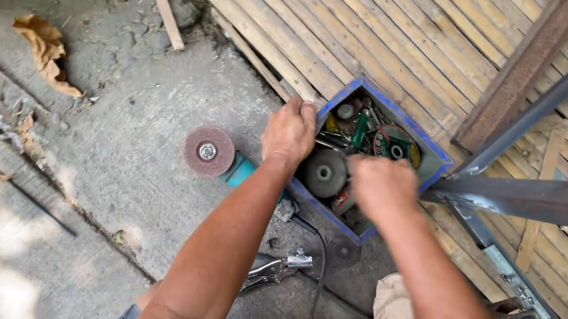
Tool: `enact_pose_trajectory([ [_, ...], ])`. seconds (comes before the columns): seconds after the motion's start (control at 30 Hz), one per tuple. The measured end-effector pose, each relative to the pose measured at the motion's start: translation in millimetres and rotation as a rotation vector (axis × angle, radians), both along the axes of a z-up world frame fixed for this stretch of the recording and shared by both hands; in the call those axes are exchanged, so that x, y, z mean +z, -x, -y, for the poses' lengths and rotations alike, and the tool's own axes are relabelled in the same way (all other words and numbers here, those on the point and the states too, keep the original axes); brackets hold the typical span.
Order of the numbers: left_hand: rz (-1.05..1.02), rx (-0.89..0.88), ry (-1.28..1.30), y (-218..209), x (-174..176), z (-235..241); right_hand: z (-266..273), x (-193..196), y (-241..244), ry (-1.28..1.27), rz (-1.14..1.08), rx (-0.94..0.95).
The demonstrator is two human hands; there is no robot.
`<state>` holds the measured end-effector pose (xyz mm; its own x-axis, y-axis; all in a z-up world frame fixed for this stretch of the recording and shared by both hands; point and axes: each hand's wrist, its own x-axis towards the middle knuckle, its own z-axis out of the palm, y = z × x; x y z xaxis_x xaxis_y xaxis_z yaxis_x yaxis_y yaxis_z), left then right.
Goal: Searching through a storage bin for parts and using pliers to manipulate a small metal component.
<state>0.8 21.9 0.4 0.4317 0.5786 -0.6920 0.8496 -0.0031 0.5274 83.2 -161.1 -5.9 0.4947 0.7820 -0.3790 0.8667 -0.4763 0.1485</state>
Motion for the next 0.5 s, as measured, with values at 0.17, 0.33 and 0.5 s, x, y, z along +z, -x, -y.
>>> enact_pose_trajectory([
  [0.17,0.024,0.003,0.011,-4.8,2.4,0.4,4.0,60.4,-29.3,-0.045,-0.171,-0.19],
  [0.33,0.024,-0.01,0.006,-2.3,-2.5,3.9,-15.5,-51.2,-49.2,-0.116,-0.116,-0.297],
  [0.5,0.034,0.007,0.006,-0.5,-1.3,3.0,-15.4,-76.0,-40.3,-0.15,-0.112,-0.245],
])
